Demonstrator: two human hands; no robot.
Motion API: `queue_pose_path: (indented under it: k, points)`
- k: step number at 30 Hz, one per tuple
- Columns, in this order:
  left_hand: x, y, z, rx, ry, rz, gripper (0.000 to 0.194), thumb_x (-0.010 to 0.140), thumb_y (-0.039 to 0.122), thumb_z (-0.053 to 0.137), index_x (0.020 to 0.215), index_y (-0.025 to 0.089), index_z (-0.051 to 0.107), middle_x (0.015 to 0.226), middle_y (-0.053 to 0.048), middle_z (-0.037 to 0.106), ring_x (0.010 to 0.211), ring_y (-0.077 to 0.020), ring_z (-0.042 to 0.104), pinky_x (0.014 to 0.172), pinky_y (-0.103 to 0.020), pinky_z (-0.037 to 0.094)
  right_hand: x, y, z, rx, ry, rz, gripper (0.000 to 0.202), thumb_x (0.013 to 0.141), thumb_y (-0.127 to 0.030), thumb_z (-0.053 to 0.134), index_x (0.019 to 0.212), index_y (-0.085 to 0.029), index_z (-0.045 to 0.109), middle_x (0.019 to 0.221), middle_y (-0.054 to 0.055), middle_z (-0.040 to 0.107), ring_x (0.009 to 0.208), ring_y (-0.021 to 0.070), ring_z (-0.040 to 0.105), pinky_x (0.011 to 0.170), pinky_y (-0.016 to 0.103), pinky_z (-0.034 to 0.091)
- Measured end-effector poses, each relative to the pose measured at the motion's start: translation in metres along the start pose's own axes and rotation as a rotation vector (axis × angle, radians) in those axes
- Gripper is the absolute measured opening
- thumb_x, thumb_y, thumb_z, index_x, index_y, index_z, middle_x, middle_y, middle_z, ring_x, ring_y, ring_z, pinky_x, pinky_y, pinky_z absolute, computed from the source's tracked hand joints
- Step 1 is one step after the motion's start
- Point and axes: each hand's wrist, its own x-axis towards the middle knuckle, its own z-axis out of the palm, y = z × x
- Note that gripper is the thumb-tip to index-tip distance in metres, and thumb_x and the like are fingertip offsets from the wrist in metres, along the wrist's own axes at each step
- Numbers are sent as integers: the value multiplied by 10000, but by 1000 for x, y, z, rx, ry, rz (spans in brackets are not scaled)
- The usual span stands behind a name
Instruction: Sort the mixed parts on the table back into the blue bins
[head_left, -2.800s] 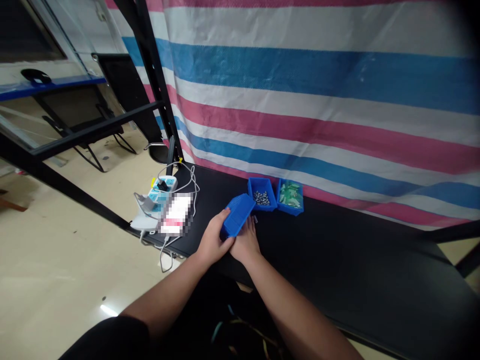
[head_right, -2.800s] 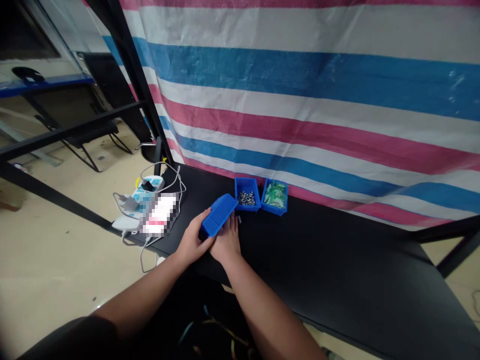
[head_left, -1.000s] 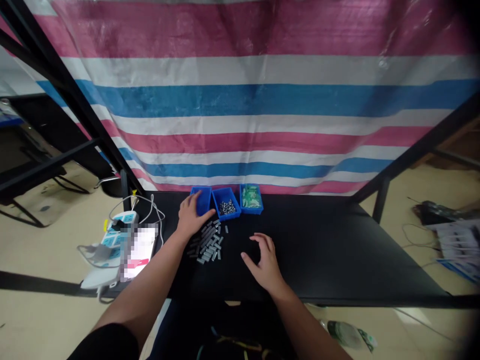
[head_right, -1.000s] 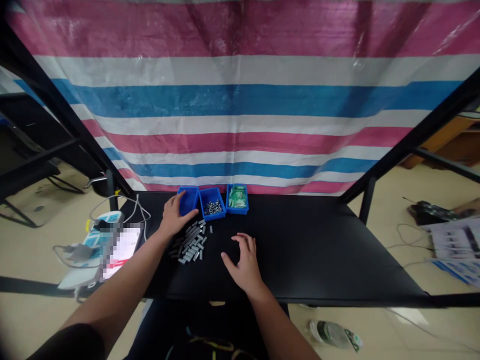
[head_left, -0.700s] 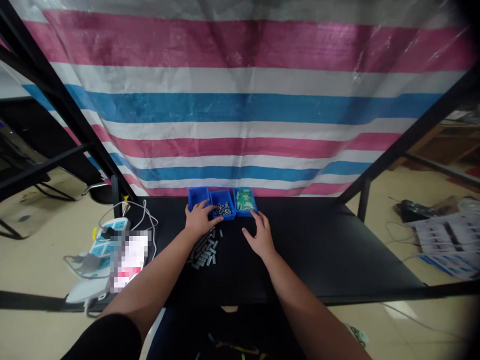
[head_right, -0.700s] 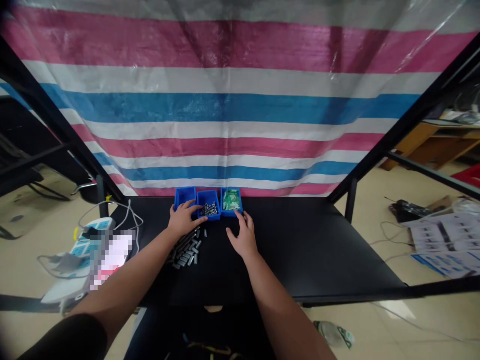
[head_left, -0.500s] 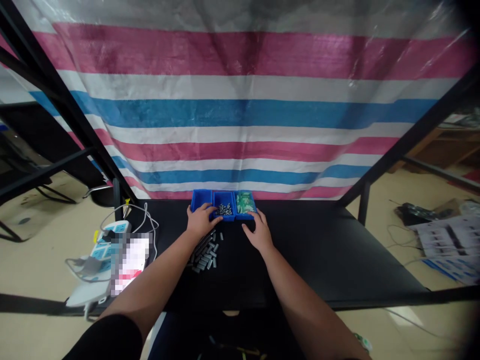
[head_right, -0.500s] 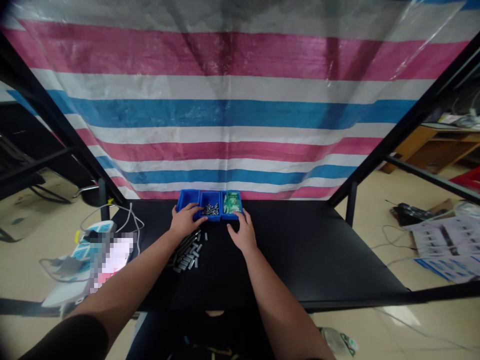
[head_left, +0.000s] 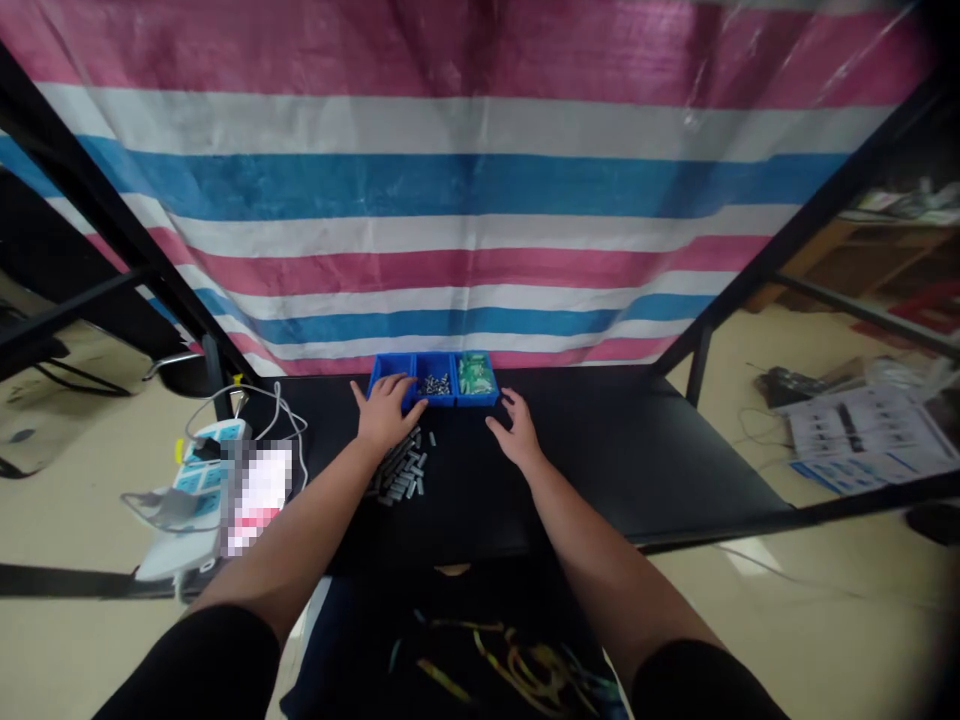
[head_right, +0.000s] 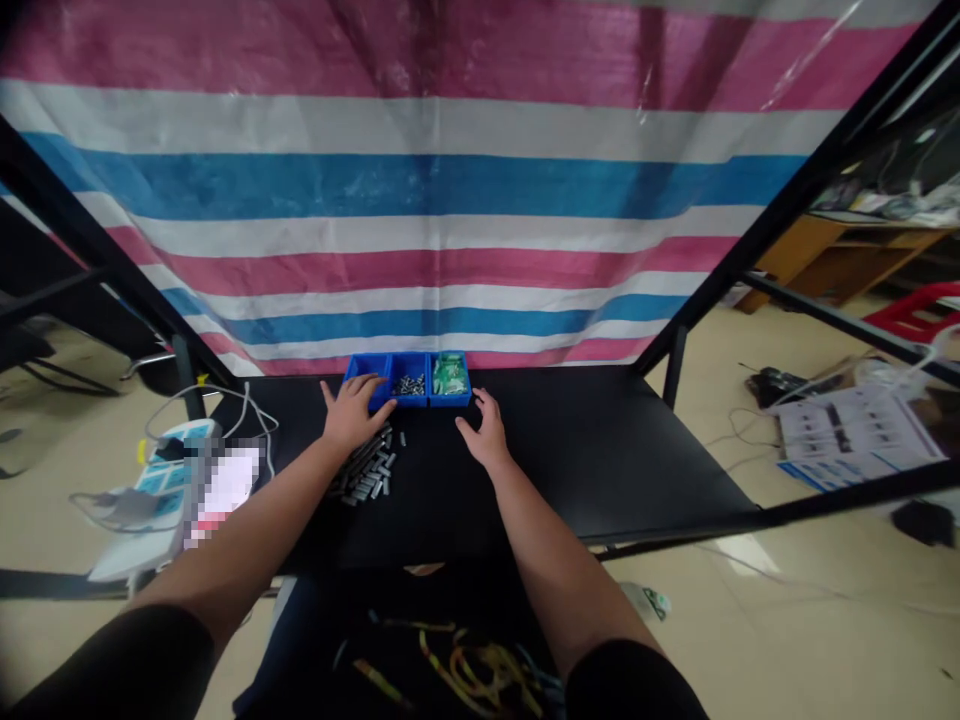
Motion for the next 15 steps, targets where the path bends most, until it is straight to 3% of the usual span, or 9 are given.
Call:
queue_pose_path:
  k: [3, 5, 7, 11, 13, 15]
  points:
    - [-30, 0, -12, -52, 36, 65, 407, 926, 425, 579, 1292, 253, 623, 1387, -113, 618, 1361, -349, 476, 1232, -674, 113, -28, 7, -28, 41, 32, 32, 524, 906, -364, 593, 1368, -155, 467, 1381, 183, 538, 1301, 257, 587, 1105, 463, 492]
    - [-62, -7, -18, -133, 28, 153, 343, 914, 389, 576, 1213, 234, 640, 1285, -114, 662, 1269, -322, 552, 1183, -562, 347, -53, 10, -62, -79, -6, -53, 418, 915, -349, 597, 1295, -185, 532, 1335, 152, 555, 1277, 256, 595, 1115, 476, 484]
    - [-98, -18, -19, -163, 30, 175, 291, 903, 360, 585, 1167, 253, 642, 1240, -107, 671, 1234, -316, 585, 1107, -514, 453, -76, 13, -105, -300, -113, -108, 368, 923, -315, 600, 1277, -220, 566, 1368, 137, 543, 1294, 270, 574, 1139, 507, 454]
    - [-157, -40, -16, -121, 32, 163, 413, 838, 342, 651, 1249, 344, 603, 1344, -87, 637, 1295, -344, 578, 1075, -568, 504, -100, 34, -189, -596, -232, -82, 341, 936, -363, 607, 1254, -242, 613, 1420, 149, 541, 1291, 308, 582, 1097, 507, 499]
    - [-171, -49, -14, -68, 15, 150, 584, 808, 366, 674, 1375, 373, 537, 1433, -86, 594, 1352, -372, 544, 1075, -628, 500, -104, 49, -217, -683, -283, -90, 372, 939, -387, 603, 1282, -247, 628, 1453, 146, 546, 1307, 318, 580, 1094, 504, 508]
    - [-175, -57, -9, -10, -14, 159, 777, 774, 401, 693, 1505, 396, 431, 1496, -89, 553, 1380, -397, 523, 1047, -665, 513, -106, 62, -232, -748, -330, -126, 405, 938, -402, 595, 1311, -250, 630, 1470, 139, 558, 1336, 334, 563, 1134, 543, 468]
